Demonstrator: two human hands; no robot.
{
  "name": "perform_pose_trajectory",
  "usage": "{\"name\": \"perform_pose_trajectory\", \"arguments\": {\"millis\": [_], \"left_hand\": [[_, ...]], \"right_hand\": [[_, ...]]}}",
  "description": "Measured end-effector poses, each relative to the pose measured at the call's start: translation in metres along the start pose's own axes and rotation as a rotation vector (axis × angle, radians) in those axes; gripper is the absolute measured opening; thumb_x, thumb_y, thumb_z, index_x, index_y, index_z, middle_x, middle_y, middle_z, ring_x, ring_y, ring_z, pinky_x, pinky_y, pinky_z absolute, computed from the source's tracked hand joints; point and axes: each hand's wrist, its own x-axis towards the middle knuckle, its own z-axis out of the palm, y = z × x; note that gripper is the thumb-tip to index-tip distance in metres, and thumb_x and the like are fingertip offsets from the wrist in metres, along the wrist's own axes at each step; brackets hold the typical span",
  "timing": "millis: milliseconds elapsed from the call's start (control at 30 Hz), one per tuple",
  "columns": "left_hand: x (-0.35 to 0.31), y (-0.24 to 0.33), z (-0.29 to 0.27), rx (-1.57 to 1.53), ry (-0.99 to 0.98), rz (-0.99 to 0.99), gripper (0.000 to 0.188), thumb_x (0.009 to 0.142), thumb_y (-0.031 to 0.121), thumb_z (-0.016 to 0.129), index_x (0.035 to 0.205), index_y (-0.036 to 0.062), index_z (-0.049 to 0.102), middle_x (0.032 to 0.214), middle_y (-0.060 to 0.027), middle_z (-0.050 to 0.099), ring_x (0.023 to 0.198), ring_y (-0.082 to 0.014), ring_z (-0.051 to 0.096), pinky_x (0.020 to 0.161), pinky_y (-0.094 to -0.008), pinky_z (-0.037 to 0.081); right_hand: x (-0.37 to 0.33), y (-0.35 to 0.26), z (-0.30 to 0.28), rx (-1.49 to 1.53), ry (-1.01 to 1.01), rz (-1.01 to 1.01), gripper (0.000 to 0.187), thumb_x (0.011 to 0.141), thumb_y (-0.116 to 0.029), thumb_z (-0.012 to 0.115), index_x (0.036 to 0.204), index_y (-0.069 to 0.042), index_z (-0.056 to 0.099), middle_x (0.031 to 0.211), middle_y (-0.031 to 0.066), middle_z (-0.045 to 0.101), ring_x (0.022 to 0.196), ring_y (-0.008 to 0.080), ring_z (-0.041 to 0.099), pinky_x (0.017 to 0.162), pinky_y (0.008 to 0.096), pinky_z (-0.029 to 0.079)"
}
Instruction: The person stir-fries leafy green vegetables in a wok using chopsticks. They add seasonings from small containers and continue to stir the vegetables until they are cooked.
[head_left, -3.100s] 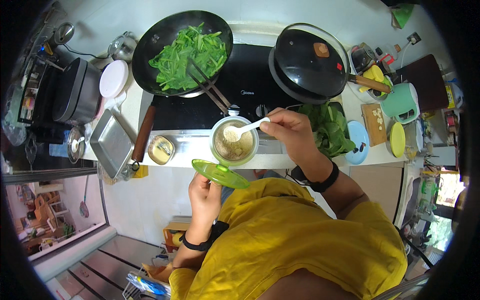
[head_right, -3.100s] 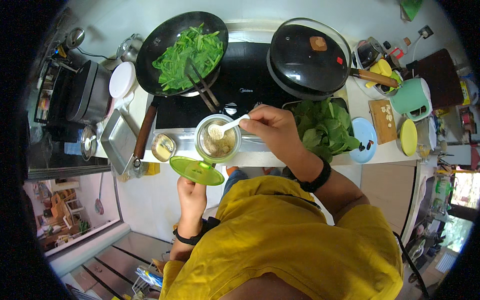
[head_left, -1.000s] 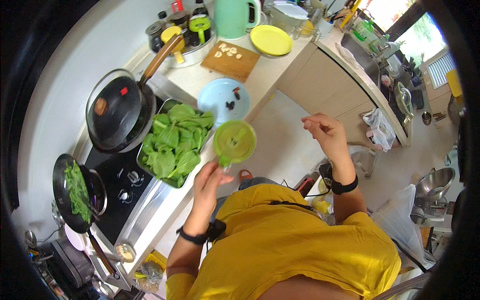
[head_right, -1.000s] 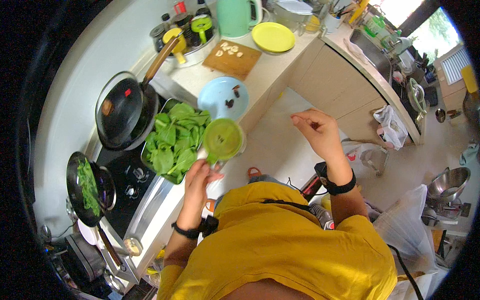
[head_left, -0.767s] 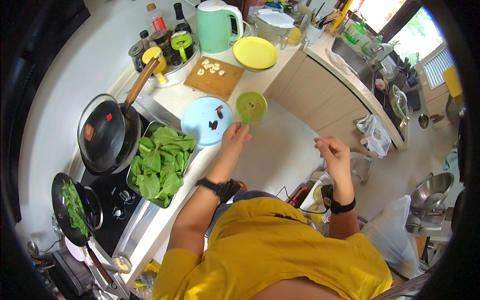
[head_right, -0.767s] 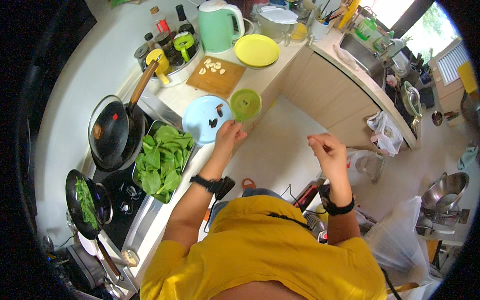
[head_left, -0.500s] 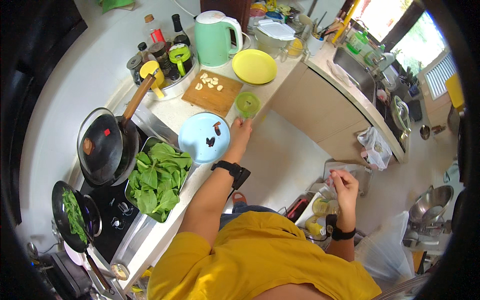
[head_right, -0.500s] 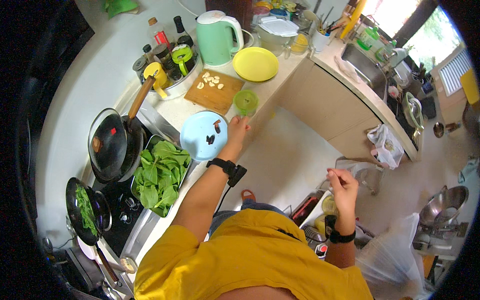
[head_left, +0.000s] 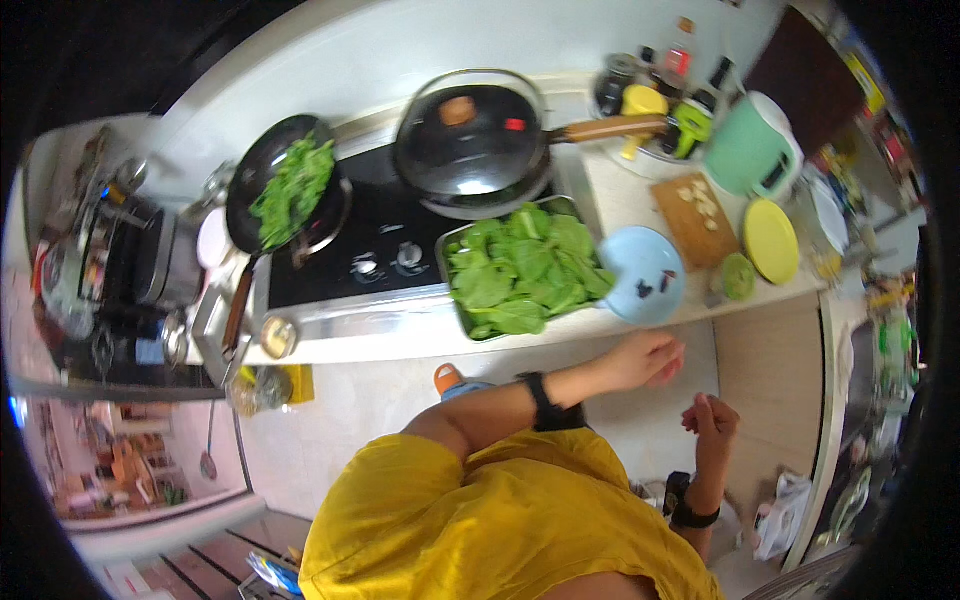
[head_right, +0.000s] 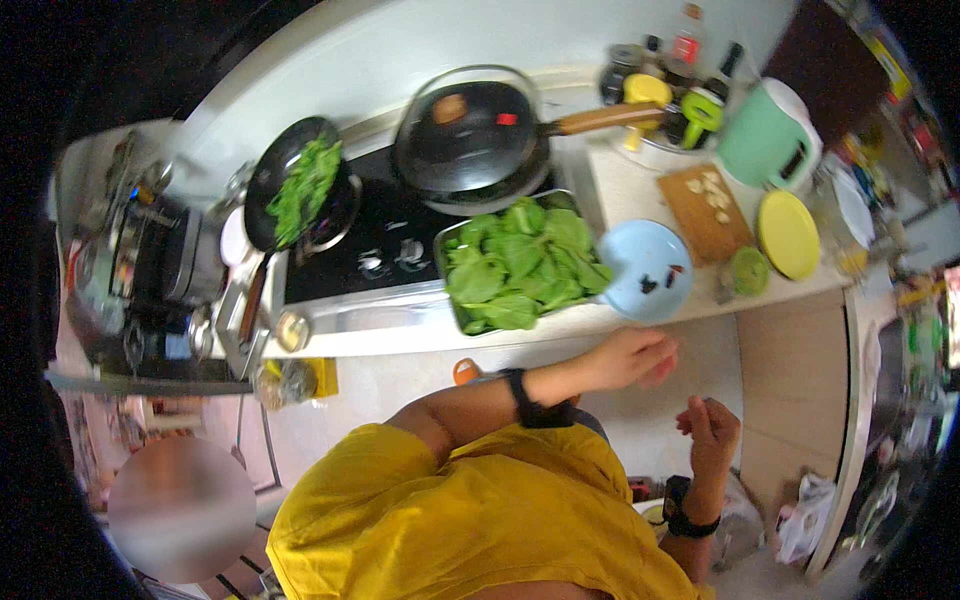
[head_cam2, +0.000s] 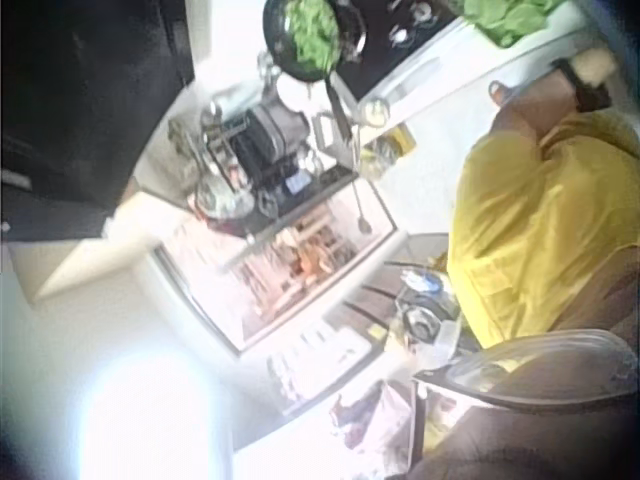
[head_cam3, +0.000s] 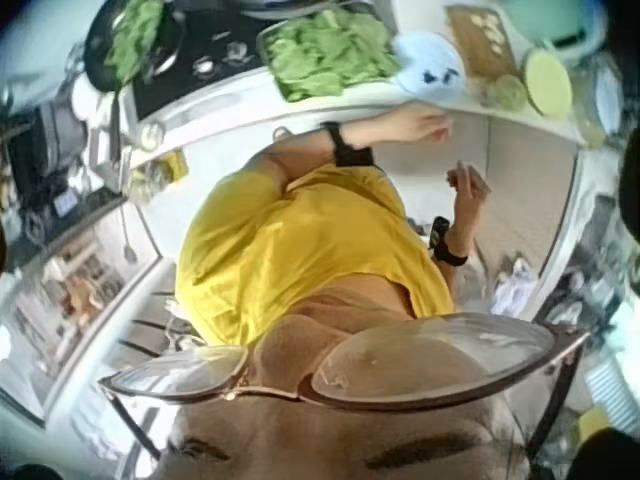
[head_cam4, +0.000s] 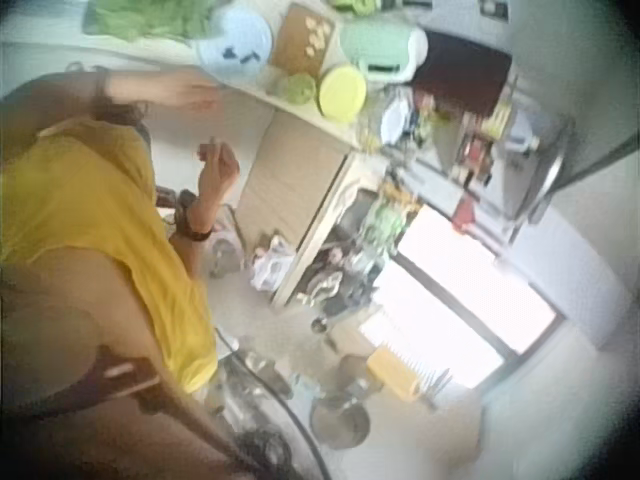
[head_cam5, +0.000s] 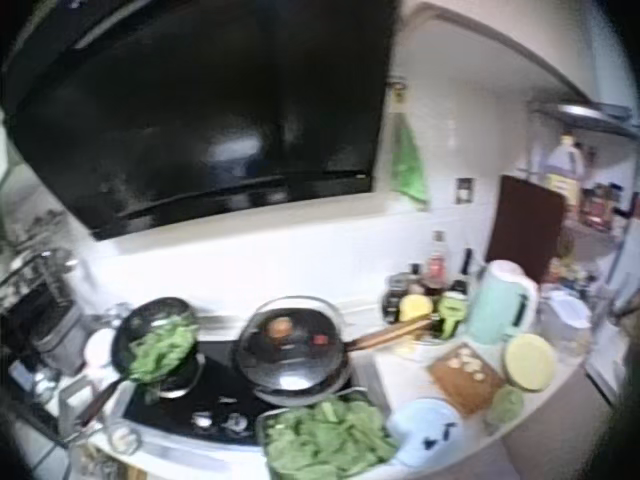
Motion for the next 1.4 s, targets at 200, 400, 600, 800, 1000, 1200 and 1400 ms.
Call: {"name": "perform_pose_trajectory", "arguments": {"millis": [200,400,600,800,1000,1200,1400], "left_hand": [[-0.214,0.079,-0.078,0.069,0.436,0.1,0.036,0.084,-0.006,0.038,0.112,0.0039,0.059,0.086,-0.0037,0.059,0.07,-0.0099,0.055,0.064,-0.0216,0.047],[-0.385,0.068,-0.132,0.284,1.554,0.18,0.033,0.088,-0.001,0.043,0.119,0.001,0.052,0.089,-0.0052,0.056,0.062,-0.0078,0.049,0.052,-0.019,0.04],[-0.501,0.077,-0.224,1.221,1.813,-0.036,0.064,0.079,0.009,0.061,0.134,-0.0036,0.032,0.132,-0.0259,0.035,0.12,-0.0399,0.037,0.102,-0.0462,0.028],[-0.522,0.096,-0.283,0.894,1.391,-0.201,0.072,0.074,0.012,0.069,0.136,-0.0008,0.034,0.112,-0.0266,0.053,0.104,-0.0407,0.053,0.087,-0.0397,0.045],[-0.524,0.101,-0.291,0.853,1.206,-0.237,0.062,0.075,0.007,0.064,0.132,-0.0043,0.04,0.095,-0.024,0.058,0.083,-0.0379,0.059,0.072,-0.0401,0.049],[-0.52,0.122,-0.279,0.824,1.177,-0.221,0.058,0.077,0.006,0.062,0.128,-0.0093,0.04,0.1,-0.0275,0.057,0.089,-0.0402,0.059,0.075,-0.04,0.049],[-0.517,0.13,-0.275,0.739,1.19,-0.245,0.059,0.077,0.006,0.063,0.13,-0.0082,0.04,0.1,-0.0265,0.057,0.089,-0.0388,0.059,0.074,-0.0395,0.05]], "right_hand": [[0.029,-0.064,0.153,-0.047,-0.733,-0.273,0.034,0.09,-0.013,0.055,0.123,-0.002,0.053,0.082,0.0074,0.062,0.07,0.0127,0.058,0.062,0.0255,0.048],[0.018,-0.084,0.357,-0.003,-0.815,-0.309,0.084,0.084,-0.019,0.067,0.144,-0.001,0.011,0.086,0.0091,0.064,0.078,0.0143,0.06,0.069,0.0256,0.049],[0.012,-0.09,0.524,0.269,-0.531,-0.134,0.075,0.082,-0.021,0.069,0.133,0.004,0.02,0.081,0.0048,0.062,0.07,0.0088,0.057,0.063,0.02,0.046],[0.03,-0.14,0.582,0.226,-0.192,-0.643,0.016,0.089,-0.008,0.059,0.1,0.002,0.063,0.081,0.0037,0.062,0.066,0.0084,0.06,0.058,0.0199,0.048],[0.023,-0.212,0.529,-0.128,-0.215,-0.796,0.01,0.083,-0.003,0.063,0.092,0.003,0.064,0.079,0.0103,0.065,0.068,0.0123,0.065,0.057,0.0222,0.049],[0.069,-0.214,0.525,-0.203,-0.226,-0.759,0.01,0.085,-0.004,0.061,0.092,0.003,0.063,0.074,0.0093,0.065,0.067,0.0135,0.065,0.06,0.0231,0.049],[0.122,-0.174,0.567,0.406,-0.366,-0.355,0.019,0.09,-0.009,0.057,0.1,0.007,0.061,0.09,0.015,0.065,0.077,0.0229,0.067,0.07,0.0301,0.056]]}}
